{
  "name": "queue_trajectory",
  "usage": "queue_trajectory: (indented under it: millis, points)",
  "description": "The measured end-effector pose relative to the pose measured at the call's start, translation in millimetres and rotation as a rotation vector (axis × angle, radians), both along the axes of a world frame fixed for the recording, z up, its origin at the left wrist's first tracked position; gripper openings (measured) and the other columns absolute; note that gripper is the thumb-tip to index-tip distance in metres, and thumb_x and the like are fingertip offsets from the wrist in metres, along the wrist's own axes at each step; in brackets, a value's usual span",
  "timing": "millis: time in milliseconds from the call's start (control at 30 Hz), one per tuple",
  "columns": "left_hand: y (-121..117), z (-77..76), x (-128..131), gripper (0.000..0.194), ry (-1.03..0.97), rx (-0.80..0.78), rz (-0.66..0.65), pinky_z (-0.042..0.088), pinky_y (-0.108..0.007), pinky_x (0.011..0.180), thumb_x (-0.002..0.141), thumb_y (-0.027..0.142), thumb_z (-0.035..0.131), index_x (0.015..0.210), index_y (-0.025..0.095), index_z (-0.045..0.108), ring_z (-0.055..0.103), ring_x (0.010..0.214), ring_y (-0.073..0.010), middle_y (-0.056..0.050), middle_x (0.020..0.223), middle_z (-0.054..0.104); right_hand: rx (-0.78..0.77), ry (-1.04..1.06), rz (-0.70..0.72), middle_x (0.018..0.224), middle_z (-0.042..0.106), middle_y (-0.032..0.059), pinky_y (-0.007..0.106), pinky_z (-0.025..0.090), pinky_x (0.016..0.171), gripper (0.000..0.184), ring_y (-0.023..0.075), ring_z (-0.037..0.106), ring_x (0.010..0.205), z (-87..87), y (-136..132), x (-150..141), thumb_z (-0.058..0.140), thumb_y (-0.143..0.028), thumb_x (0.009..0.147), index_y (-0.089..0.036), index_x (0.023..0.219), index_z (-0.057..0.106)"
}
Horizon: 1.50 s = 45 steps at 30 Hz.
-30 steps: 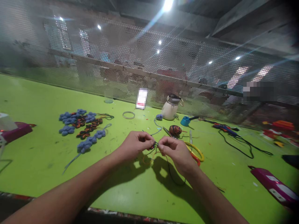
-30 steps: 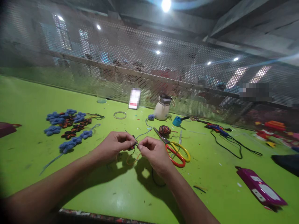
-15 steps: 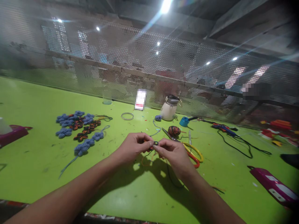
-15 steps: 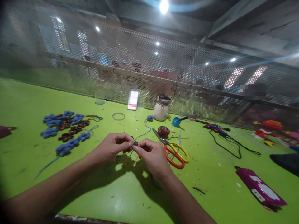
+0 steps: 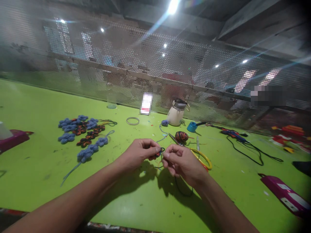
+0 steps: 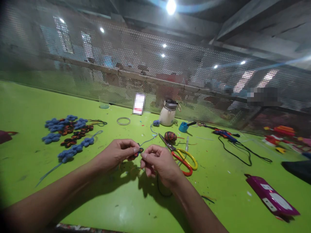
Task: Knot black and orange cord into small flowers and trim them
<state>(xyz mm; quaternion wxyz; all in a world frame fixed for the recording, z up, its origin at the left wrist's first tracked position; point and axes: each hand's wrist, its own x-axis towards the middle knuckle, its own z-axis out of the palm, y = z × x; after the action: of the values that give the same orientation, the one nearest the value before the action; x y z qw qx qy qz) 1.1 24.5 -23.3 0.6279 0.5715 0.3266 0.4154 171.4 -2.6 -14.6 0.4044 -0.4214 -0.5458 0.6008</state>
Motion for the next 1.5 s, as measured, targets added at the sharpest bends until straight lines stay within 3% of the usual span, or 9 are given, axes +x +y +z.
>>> queue_trajectory:
  millis: [233,467,800,1033,1300,1500]
  points:
    - [0.4,-0.6,1.1,0.015,-0.002,0.026,0.004,0.031,-0.024,0.055,0.072,0.028,0.063,0.070,0.014,0.061,0.043,0.053,-0.0083,0.001,0.059,0.054,0.123,-0.085,-0.127,0.047,0.040,-0.0078,0.017,0.017,0.037,0.022,0.0024,0.026,0.038,2.1,-3.7,-1.9,0.067,-0.033,0.071,-0.013,0.071,0.058]
    - [1.8,-7.5,4.9,0.012,-0.079,-0.016,-0.004,0.031,-0.024,0.056,0.072,0.027,0.062,0.071,0.014,0.059,0.042,0.054,-0.0086,0.001,0.059,0.052,0.187,-0.112,-0.125,0.048,0.036,-0.0081,0.020,0.015,0.040,0.021,0.0041,0.023,0.043,2.5,-6.5,-0.8,0.065,-0.033,0.074,-0.014,0.071,0.057]
    - [-0.6,-2.1,2.7,0.016,-0.090,-0.002,-0.032,0.033,-0.024,0.058,0.072,0.030,0.062,0.073,0.014,0.061,0.043,0.056,-0.0087,0.002,0.062,0.051,0.173,-0.044,-0.102,0.048,0.033,-0.0080,0.021,0.014,0.041,0.021,0.0050,0.021,0.042,0.9,-7.4,-2.0,0.064,-0.035,0.073,-0.015,0.072,0.058]
    - [-1.0,-2.7,0.6,0.019,-0.087,0.034,-0.079,0.033,-0.024,0.059,0.074,0.032,0.062,0.076,0.013,0.062,0.044,0.059,-0.0090,-0.001,0.066,0.054,0.194,-0.162,-0.175,0.051,0.042,-0.0051,0.021,0.015,0.042,0.024,0.0048,0.023,0.044,5.6,-4.0,1.6,0.069,-0.035,0.069,-0.014,0.078,0.067]
    - [2.6,-3.1,-0.6,0.018,-0.082,0.024,-0.052,0.034,-0.025,0.060,0.072,0.032,0.063,0.076,0.014,0.062,0.044,0.058,-0.0096,0.000,0.065,0.054,0.275,-0.289,-0.148,0.056,0.049,-0.0017,0.023,0.023,0.045,0.019,0.0079,0.032,0.049,10.6,-7.2,3.6,0.066,-0.034,0.071,-0.015,0.075,0.069]
    - [0.4,2.8,-0.8,0.020,-0.058,0.015,-0.076,0.035,-0.024,0.060,0.072,0.033,0.063,0.075,0.014,0.061,0.045,0.059,-0.0095,-0.001,0.065,0.055,0.344,-0.330,-0.224,0.052,0.041,-0.0034,0.023,0.021,0.043,0.019,0.0079,0.028,0.047,6.4,-9.5,-1.5,0.062,-0.034,0.074,-0.017,0.076,0.070]
